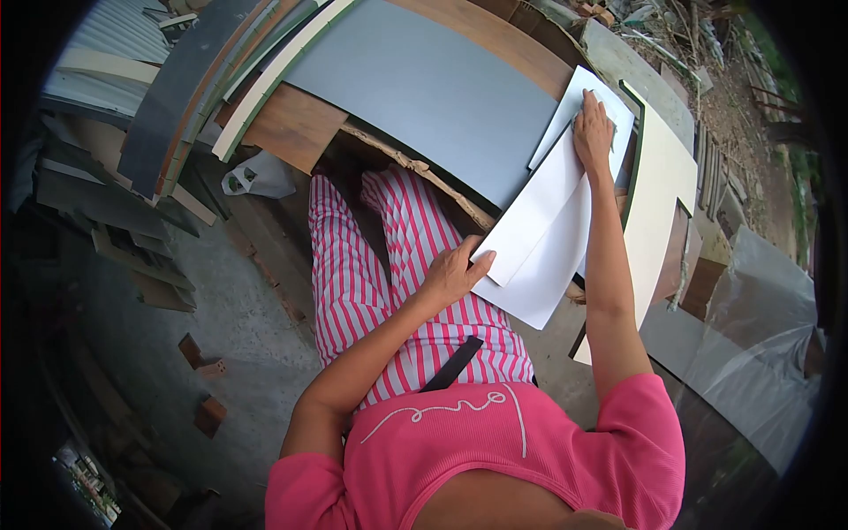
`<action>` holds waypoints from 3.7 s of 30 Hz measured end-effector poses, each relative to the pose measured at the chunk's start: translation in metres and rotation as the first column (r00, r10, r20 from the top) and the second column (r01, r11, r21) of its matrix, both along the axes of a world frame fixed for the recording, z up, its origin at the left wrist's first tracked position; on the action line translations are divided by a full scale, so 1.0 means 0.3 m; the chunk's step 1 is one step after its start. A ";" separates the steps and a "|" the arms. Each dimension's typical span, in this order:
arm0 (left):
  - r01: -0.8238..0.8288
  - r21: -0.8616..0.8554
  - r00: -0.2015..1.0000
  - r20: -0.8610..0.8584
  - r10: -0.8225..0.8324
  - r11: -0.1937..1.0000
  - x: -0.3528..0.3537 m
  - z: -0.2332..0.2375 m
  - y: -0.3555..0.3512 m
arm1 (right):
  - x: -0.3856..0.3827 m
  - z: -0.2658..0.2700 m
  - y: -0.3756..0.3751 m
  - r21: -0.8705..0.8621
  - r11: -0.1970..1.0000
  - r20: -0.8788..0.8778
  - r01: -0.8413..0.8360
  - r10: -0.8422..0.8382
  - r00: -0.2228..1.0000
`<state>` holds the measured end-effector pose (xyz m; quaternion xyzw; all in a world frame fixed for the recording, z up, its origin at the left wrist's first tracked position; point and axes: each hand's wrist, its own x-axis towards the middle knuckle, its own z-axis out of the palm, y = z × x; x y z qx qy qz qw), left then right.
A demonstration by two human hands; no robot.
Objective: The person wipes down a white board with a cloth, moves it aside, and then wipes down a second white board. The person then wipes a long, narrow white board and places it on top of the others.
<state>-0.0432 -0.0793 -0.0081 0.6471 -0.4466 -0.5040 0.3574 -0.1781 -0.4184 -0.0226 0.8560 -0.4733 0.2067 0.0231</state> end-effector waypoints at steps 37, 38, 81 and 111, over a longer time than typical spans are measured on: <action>-0.002 -0.107 0.992 0.121 0.015 0.994 -0.002 -0.038 -0.006 | -0.002 0.166 0.753 0.272 0.955 0.215 -0.117 0.059 0.975; -0.018 -0.103 0.992 0.120 0.030 0.995 -0.002 -0.035 -0.008 | -0.025 0.151 0.851 0.257 0.945 0.210 -0.201 0.148 0.966; -0.075 -0.163 0.990 0.110 0.093 0.984 -0.009 -0.050 -0.011 | -0.033 0.018 0.028 0.035 0.999 0.066 -0.001 -0.002 0.998; -0.047 -0.099 0.993 0.107 0.058 0.994 -0.002 -0.021 -0.020 | 0.026 0.148 0.714 0.229 0.958 0.027 -0.174 0.172 0.985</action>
